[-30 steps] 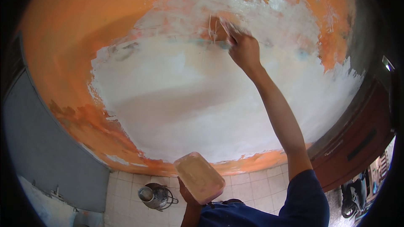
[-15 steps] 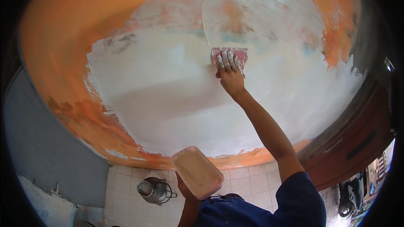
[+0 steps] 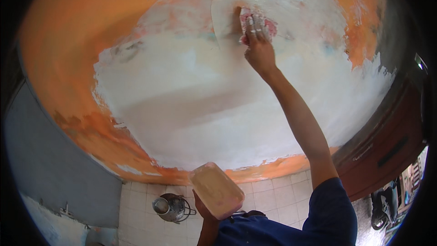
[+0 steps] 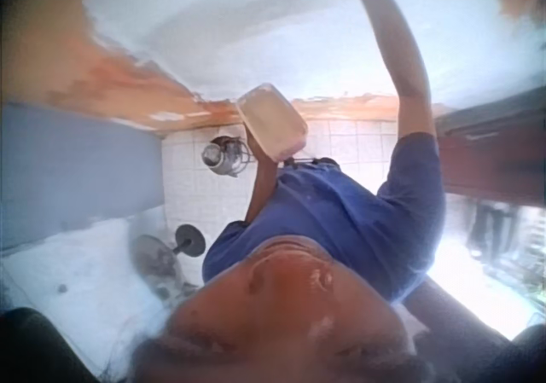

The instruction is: The person applies plaster to a wall using a small hand spreader, scooping the material from a plastic container.

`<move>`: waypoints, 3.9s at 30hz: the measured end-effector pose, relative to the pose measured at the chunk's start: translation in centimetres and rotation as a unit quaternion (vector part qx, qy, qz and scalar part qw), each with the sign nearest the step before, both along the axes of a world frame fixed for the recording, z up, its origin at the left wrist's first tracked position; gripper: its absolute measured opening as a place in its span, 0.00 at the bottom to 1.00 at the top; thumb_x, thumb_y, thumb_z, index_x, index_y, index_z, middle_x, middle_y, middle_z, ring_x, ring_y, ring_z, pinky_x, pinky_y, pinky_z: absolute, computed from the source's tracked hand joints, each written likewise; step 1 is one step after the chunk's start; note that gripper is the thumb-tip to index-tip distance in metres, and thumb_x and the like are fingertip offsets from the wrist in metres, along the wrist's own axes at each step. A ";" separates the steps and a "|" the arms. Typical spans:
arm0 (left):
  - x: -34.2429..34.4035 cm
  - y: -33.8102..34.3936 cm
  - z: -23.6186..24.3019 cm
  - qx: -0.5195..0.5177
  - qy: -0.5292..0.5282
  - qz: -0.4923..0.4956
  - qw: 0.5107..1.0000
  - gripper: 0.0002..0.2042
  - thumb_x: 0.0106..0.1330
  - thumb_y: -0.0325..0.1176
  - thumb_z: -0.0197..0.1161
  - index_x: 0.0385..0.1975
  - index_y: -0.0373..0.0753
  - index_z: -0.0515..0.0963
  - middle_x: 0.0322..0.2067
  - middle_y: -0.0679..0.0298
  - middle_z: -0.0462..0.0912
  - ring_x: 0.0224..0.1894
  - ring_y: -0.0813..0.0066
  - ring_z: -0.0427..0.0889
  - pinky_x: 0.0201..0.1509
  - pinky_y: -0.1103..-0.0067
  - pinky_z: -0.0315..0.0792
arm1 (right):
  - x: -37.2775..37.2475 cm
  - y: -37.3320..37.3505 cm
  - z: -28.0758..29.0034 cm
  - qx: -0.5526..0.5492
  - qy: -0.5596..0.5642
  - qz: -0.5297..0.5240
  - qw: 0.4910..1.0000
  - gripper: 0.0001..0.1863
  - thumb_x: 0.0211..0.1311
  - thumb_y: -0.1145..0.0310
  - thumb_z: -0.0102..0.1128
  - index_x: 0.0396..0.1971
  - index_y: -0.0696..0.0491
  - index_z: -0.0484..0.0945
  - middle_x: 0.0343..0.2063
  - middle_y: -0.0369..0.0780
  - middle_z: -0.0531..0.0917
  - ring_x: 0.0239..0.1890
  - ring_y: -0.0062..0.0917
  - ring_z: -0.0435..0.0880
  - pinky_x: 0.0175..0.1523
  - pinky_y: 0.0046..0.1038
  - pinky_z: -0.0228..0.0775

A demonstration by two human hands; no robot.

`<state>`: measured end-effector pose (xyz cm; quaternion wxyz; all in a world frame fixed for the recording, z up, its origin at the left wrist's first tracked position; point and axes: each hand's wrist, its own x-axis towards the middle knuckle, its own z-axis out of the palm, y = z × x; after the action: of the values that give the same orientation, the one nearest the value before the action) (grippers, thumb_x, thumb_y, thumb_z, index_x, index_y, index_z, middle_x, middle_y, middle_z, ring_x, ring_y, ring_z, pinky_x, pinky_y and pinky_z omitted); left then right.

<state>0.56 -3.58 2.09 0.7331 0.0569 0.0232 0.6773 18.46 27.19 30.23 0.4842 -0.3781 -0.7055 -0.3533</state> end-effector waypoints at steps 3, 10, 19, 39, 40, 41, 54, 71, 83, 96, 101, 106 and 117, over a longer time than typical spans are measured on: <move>0.1 0.1 -0.8 -0.023 0.011 0.009 1.000 0.31 0.68 0.60 0.37 0.61 0.43 0.60 0.53 0.55 0.71 0.53 0.54 0.74 0.54 0.56 0.71 | -0.6 2.1 -3.5 -0.019 -0.029 -0.034 0.999 0.33 0.54 0.75 0.54 0.62 0.63 0.58 0.63 0.55 0.59 0.67 0.47 0.55 0.68 0.48 0.47; 0.1 0.6 -1.1 -0.018 0.021 -0.004 1.000 0.31 0.68 0.60 0.37 0.62 0.43 0.59 0.54 0.55 0.71 0.54 0.54 0.73 0.54 0.56 0.71 | -0.7 1.0 -14.2 -0.087 -0.106 -0.046 0.989 0.36 0.45 0.82 0.56 0.60 0.62 0.62 0.64 0.55 0.59 0.68 0.48 0.53 0.69 0.47 0.46; -0.1 -0.1 -0.4 -0.018 0.011 -0.009 1.000 0.31 0.68 0.60 0.37 0.61 0.41 0.59 0.53 0.55 0.71 0.54 0.55 0.73 0.54 0.57 0.71 | 0.7 -3.8 -6.0 0.013 -0.019 0.031 0.999 0.35 0.43 0.78 0.61 0.59 0.56 0.66 0.59 0.48 0.69 0.63 0.40 0.66 0.67 0.43 0.55; -0.4 0.8 -2.9 -0.011 0.056 0.036 0.998 0.28 0.67 0.52 0.41 0.62 0.41 0.59 0.55 0.55 0.69 0.57 0.53 0.70 0.58 0.55 0.67 | -0.7 -4.0 -16.5 -0.088 -0.045 0.087 0.991 0.39 0.46 0.76 0.61 0.63 0.59 0.59 0.63 0.51 0.61 0.67 0.46 0.57 0.70 0.48 0.47; -0.6 0.7 -2.7 -0.004 0.041 0.029 0.999 0.28 0.67 0.52 0.41 0.62 0.41 0.59 0.55 0.55 0.69 0.57 0.53 0.70 0.58 0.55 0.67 | -0.9 -4.2 -12.9 -0.049 -0.040 0.071 0.995 0.40 0.44 0.78 0.61 0.62 0.59 0.60 0.62 0.51 0.63 0.66 0.46 0.59 0.69 0.48 0.49; -0.7 0.4 -2.7 -0.002 0.028 0.021 0.999 0.28 0.67 0.51 0.41 0.62 0.41 0.59 0.55 0.55 0.68 0.57 0.53 0.70 0.58 0.55 0.67 | -2.1 -4.8 -9.0 -0.032 -0.013 0.047 0.998 0.39 0.44 0.80 0.59 0.62 0.60 0.60 0.63 0.52 0.62 0.67 0.46 0.57 0.69 0.48 0.48; -1.0 1.4 -3.5 -0.015 -0.034 0.003 0.999 0.32 0.65 0.56 0.43 0.64 0.42 0.56 0.58 0.54 0.67 0.58 0.51 0.70 0.58 0.52 0.66 | -7.2 3.2 -3.5 -0.047 -0.122 -0.020 0.991 0.29 0.61 0.67 0.50 0.61 0.62 0.60 0.64 0.53 0.59 0.69 0.44 0.53 0.69 0.53 0.42; -1.6 1.6 -2.3 -0.044 0.027 0.027 0.998 0.29 0.70 0.56 0.35 0.60 0.39 0.60 0.52 0.54 0.72 0.52 0.54 0.75 0.54 0.57 0.72 | -2.9 -1.9 -4.6 0.004 -0.004 0.052 0.999 0.36 0.45 0.80 0.56 0.61 0.58 0.62 0.63 0.50 0.62 0.68 0.46 0.53 0.68 0.54 0.44; -0.3 2.5 -1.6 -0.007 -0.003 -0.031 0.999 0.29 0.67 0.55 0.38 0.62 0.42 0.58 0.56 0.56 0.68 0.57 0.53 0.70 0.59 0.55 0.66 | -2.4 2.1 -17.7 -0.163 -0.112 -0.040 0.979 0.33 0.58 0.72 0.50 0.65 0.57 0.55 0.67 0.49 0.54 0.71 0.42 0.45 0.69 0.57 0.36; -0.5 1.3 -2.1 -0.026 0.017 -0.005 0.999 0.30 0.68 0.57 0.38 0.62 0.41 0.59 0.54 0.54 0.70 0.55 0.52 0.72 0.57 0.55 0.68 | -2.4 -1.4 1.7 0.045 0.001 0.012 0.999 0.40 0.41 0.83 0.55 0.62 0.58 0.61 0.63 0.51 0.62 0.66 0.44 0.60 0.68 0.48 0.49; -0.5 1.4 -1.8 -0.047 0.049 0.016 0.998 0.31 0.68 0.59 0.37 0.61 0.41 0.60 0.53 0.54 0.70 0.55 0.54 0.73 0.56 0.55 0.69 | -4.3 2.8 0.9 -0.052 -0.070 -0.029 0.996 0.29 0.58 0.70 0.51 0.61 0.61 0.62 0.62 0.53 0.63 0.68 0.45 0.55 0.68 0.53 0.43; -0.5 1.1 -2.5 -0.042 0.021 -0.002 0.999 0.31 0.69 0.59 0.36 0.61 0.41 0.60 0.53 0.53 0.70 0.55 0.54 0.73 0.56 0.56 0.70 | -5.7 2.7 -15.5 -0.097 -0.195 -0.039 0.975 0.31 0.61 0.60 0.51 0.62 0.60 0.61 0.64 0.51 0.60 0.69 0.45 0.53 0.69 0.56 0.40; -1.6 -0.2 -1.7 -0.034 -0.015 0.027 0.999 0.30 0.68 0.57 0.38 0.61 0.41 0.59 0.54 0.54 0.70 0.55 0.55 0.72 0.56 0.56 0.68 | -7.6 -2.7 -3.9 -0.022 -0.048 0.052 0.997 0.31 0.55 0.67 0.57 0.61 0.59 0.63 0.63 0.51 0.63 0.67 0.43 0.57 0.70 0.51 0.42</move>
<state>-1.01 -3.77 0.40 0.7161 0.0207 0.0367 0.6967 10.91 24.54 26.31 0.4593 -0.3346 -0.7539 -0.3299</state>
